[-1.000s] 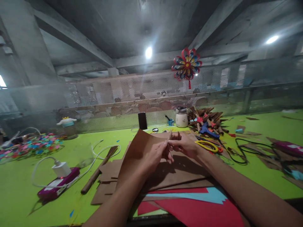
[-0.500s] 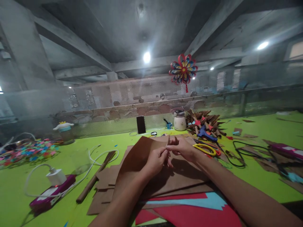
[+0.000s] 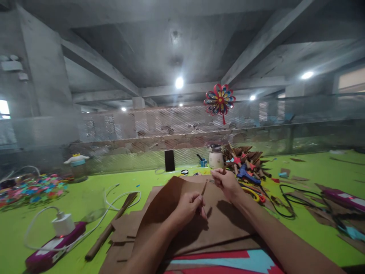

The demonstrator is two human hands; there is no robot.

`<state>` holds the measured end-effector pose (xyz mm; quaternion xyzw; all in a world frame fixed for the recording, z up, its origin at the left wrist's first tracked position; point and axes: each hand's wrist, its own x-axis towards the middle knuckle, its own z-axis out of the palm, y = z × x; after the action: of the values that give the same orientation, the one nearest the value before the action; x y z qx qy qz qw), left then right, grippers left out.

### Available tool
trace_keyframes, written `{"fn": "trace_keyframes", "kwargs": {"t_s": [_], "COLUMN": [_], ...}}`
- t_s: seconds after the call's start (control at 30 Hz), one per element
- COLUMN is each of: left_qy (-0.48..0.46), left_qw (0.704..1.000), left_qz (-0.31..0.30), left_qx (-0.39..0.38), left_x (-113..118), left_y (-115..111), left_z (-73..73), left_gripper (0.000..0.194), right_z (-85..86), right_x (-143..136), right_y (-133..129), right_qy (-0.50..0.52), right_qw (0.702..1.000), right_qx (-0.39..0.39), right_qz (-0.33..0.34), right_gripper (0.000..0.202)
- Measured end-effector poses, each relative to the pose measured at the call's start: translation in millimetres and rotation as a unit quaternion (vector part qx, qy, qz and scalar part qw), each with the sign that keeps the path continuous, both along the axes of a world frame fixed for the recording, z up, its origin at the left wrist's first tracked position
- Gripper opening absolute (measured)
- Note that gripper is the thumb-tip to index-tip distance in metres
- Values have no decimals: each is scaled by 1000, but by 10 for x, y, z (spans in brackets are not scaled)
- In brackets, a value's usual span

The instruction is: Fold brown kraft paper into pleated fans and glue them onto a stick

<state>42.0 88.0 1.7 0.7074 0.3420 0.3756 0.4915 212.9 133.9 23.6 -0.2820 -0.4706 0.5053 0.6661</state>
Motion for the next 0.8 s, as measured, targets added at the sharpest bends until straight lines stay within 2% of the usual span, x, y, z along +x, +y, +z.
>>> {"fn": "trace_keyframes", "kwargs": {"t_s": [0.1,0.17,0.23,0.3,0.47,0.57,0.67,0.8], "left_qy": [-33,-84,-116,-120,-114,-101,-88,-109], "left_qw": [999,996,993,992,993,994,995,993], "left_qz": [10,26,33,25,10,26,38,12], "left_qx": [9,5,-1,-5,-7,-17,-33,-49], "left_x": [12,13,8,3,6,-9,-34,-43], "left_y": [33,64,90,98,56,73,124,142], "left_z": [-32,-35,-24,-7,25,14,-12,-28], "left_gripper": [37,38,38,40,39,39,40,40], "right_z": [0,-17,-40,-58,-73,-104,-151,-173], "right_x": [44,-13,-116,-214,-267,-244,-249,-270], "right_y": [34,-12,-88,-157,-187,-131,-79,-71], "right_qy": [10,-27,-97,-158,-193,-209,-231,-229], "right_qw": [1000,998,986,972,972,971,967,964], "right_qx": [-15,-23,-7,33,67,68,100,129], "right_qz": [-9,50,137,168,119,90,40,33], "right_gripper": [41,41,42,39,35,32,28,26]}}
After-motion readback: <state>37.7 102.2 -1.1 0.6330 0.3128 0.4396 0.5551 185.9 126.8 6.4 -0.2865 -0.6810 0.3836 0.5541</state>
